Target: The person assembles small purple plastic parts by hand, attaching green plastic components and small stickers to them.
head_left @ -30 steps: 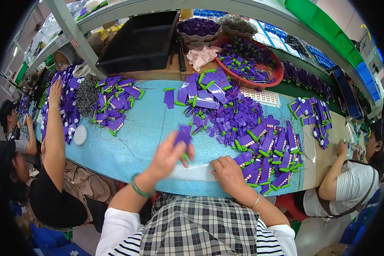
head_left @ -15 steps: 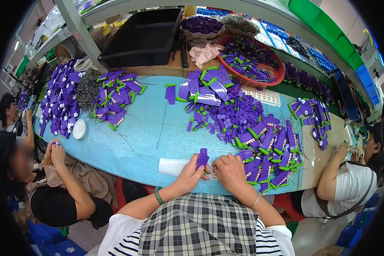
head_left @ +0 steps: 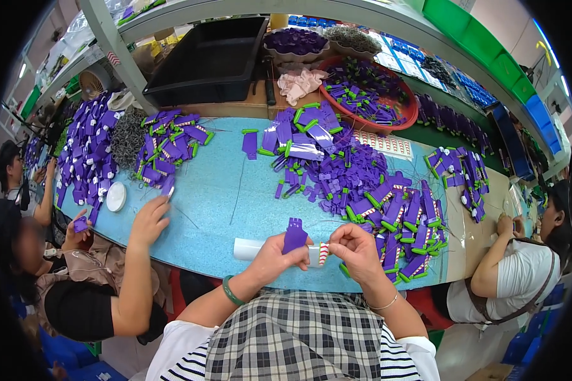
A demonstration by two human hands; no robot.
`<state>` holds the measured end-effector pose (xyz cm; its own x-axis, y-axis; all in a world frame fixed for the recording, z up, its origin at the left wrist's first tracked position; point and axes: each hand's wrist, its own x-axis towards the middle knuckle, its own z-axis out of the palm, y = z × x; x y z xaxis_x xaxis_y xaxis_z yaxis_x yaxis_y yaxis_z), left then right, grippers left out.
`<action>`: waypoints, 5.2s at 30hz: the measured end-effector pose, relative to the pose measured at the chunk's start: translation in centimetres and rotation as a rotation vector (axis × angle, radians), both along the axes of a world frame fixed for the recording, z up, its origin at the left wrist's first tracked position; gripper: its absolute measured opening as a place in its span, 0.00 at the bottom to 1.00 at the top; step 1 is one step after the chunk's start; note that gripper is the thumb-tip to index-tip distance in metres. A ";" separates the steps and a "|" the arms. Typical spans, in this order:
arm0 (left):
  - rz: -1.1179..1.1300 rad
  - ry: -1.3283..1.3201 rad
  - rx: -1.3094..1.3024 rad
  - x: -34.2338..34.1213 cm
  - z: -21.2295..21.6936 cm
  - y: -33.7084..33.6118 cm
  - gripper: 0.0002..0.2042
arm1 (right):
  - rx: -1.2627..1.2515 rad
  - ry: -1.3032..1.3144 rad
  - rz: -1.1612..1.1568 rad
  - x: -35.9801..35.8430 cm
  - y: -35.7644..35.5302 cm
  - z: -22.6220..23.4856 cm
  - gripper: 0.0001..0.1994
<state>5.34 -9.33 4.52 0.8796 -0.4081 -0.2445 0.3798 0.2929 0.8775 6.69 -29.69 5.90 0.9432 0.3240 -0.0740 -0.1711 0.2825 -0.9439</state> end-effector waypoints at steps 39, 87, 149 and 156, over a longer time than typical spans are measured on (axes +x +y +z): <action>-0.016 0.132 -0.396 -0.8 1.6 -0.2 0.25 | -0.324 -0.204 -0.156 -1.2 3.4 -1.0 0.06; 0.274 -1.725 0.804 1.3 3.5 1.3 0.10 | 0.126 0.183 0.129 1.1 2.7 2.4 0.05; 0.213 -0.499 -0.018 0.8 -0.9 -0.6 0.12 | 0.523 0.536 0.035 -0.9 2.6 -0.5 0.10; 0.286 -0.144 -0.322 0.9 -0.7 0.7 0.09 | -0.216 -0.240 -0.169 -1.2 2.1 0.0 0.20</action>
<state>6.23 -8.61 3.78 0.9838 -0.1790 -0.0119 0.1247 0.6348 0.7625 5.53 -27.60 5.87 0.9809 0.1630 0.1059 0.0943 0.0774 -0.9925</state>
